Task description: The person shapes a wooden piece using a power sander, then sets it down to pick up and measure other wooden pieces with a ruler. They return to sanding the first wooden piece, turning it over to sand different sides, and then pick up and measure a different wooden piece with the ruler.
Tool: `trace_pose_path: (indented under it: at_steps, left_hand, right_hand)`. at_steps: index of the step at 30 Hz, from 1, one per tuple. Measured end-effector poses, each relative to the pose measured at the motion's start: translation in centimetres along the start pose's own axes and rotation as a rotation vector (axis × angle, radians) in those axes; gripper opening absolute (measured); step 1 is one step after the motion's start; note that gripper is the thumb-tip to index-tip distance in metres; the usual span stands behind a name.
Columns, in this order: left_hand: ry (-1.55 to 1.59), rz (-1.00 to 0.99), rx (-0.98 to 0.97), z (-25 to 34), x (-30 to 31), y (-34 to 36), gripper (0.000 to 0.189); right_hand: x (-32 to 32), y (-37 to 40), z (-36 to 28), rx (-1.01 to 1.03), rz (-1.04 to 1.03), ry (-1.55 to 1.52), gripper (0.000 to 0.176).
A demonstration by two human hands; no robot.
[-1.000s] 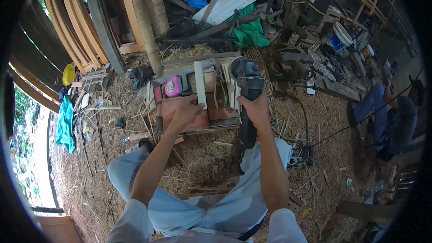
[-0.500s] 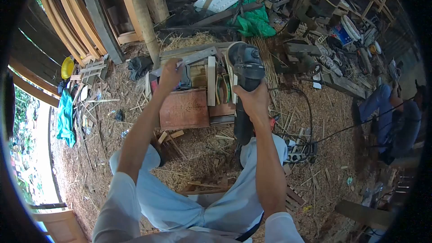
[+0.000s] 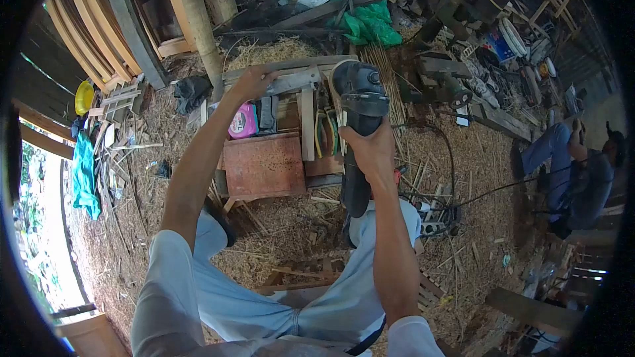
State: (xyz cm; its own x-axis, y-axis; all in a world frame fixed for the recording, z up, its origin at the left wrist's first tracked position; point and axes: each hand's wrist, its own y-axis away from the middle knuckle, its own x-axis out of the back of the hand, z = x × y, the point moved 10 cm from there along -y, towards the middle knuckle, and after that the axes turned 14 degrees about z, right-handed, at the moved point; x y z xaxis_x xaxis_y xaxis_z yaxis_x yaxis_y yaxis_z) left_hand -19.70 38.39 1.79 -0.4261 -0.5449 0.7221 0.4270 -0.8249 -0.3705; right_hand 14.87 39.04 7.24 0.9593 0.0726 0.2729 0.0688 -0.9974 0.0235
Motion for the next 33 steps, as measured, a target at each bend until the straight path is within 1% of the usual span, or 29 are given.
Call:
trace_pose_path:
  at_steps: [2,3,5,6,8,9,11,12,14,15,17,18,20,21,23,24,26,27,29,30,32,33]
  left_hand:
    - [-0.037,-0.064,0.055,-0.7,-0.9,-0.6,0.027]
    - [-0.035,-0.061,0.054,-0.2,-0.4,-0.9,0.027]
    - [-0.176,-0.254,0.026,0.7,-1.1,-1.2,0.018]
    - [-0.172,-0.248,0.021,0.5,-1.3,-1.8,0.018]
    - [-0.325,-0.419,-0.097,-0.4,-3.7,-2.7,0.024]
    - [-0.326,-0.415,-0.103,-0.2,-3.8,-3.0,0.024]
    - [-0.365,-0.373,-0.190,0.4,-3.8,-3.0,0.029]
    - [-0.365,-0.378,-0.191,0.3,-3.8,-3.1,0.029]
    - [-0.278,-0.556,-0.051,-1.1,-4.8,-2.6,0.029]
    - [-0.275,-0.561,-0.055,-0.8,-4.7,-2.5,0.029]
    - [-0.161,-0.601,0.132,-1.6,-4.0,-1.8,0.024]
    - [-0.157,-0.602,0.137,-2.1,-3.8,-1.8,0.024]
    - [-0.124,-0.653,0.170,-3.1,-3.4,-1.5,0.022]
    - [-0.131,-0.654,0.176,-3.4,-2.9,-1.2,0.022]
    - [-0.072,-0.654,0.270,-3.9,-2.1,-0.6,0.024]
    - [-0.072,-0.649,0.272,-3.6,-1.4,-0.3,0.024]
    - [0.239,-0.620,0.591,-3.7,-0.1,0.7,0.033]
    - [0.237,-0.617,0.592,-4.3,0.3,1.0,0.033]
    - [0.289,-0.519,0.135,-2.9,1.5,-0.3,0.041]
    - [0.288,-0.518,0.137,-3.8,1.4,-0.1,0.041]
    - [0.173,-0.239,0.190,-6.7,3.0,-1.2,0.048]
    - [0.174,-0.237,0.191,-7.6,2.1,-1.0,0.048]
  right_hand:
    - [0.0,0.3,-0.2,-0.020,0.003,0.062,0.056]
    - [0.0,0.5,-0.7,-0.016,0.003,0.062,0.056]
    - [-0.7,1.0,-1.6,-0.036,-0.045,0.002,0.054]
    - [-0.8,0.8,-1.4,-0.028,-0.041,0.002,0.054]
    - [-1.6,0.2,0.4,-0.081,-0.069,-0.046,0.052]
    - [-1.6,0.1,0.5,-0.076,-0.065,-0.050,0.052]
    - [-1.4,-0.1,-0.3,0.053,-0.018,-0.008,0.052]
    - [-1.5,-0.1,-0.3,0.049,-0.016,-0.007,0.052]
    - [-1.6,-0.1,0.0,-0.020,-0.051,-0.006,0.052]
    - [-1.3,0.0,-0.3,-0.024,-0.046,-0.004,0.052]
    - [-1.2,0.3,-0.5,-0.082,-0.049,-0.002,0.054]
    - [-1.3,0.1,0.2,-0.083,-0.052,0.003,0.054]
    - [-1.1,-0.7,0.9,0.019,-0.006,0.015,0.045]
    - [-1.2,-0.5,1.0,0.015,-0.013,0.010,0.045]
    - [-1.2,-0.5,0.5,0.051,-0.026,0.035,0.046]
    - [-1.1,-0.4,0.5,0.054,-0.030,0.035,0.046]
    - [-1.2,-0.2,0.3,0.076,-0.039,0.058,0.046]
    - [-1.2,0.0,0.1,0.077,-0.041,0.056,0.046]
    - [-1.2,0.4,-0.1,0.028,-0.065,-0.017,0.047]
    - [-1.3,0.5,-0.1,0.029,-0.067,-0.017,0.047]
    - [-1.3,0.5,-0.2,0.049,-0.072,-0.005,0.047]
    - [-1.3,0.5,-0.1,0.050,-0.073,-0.005,0.047]
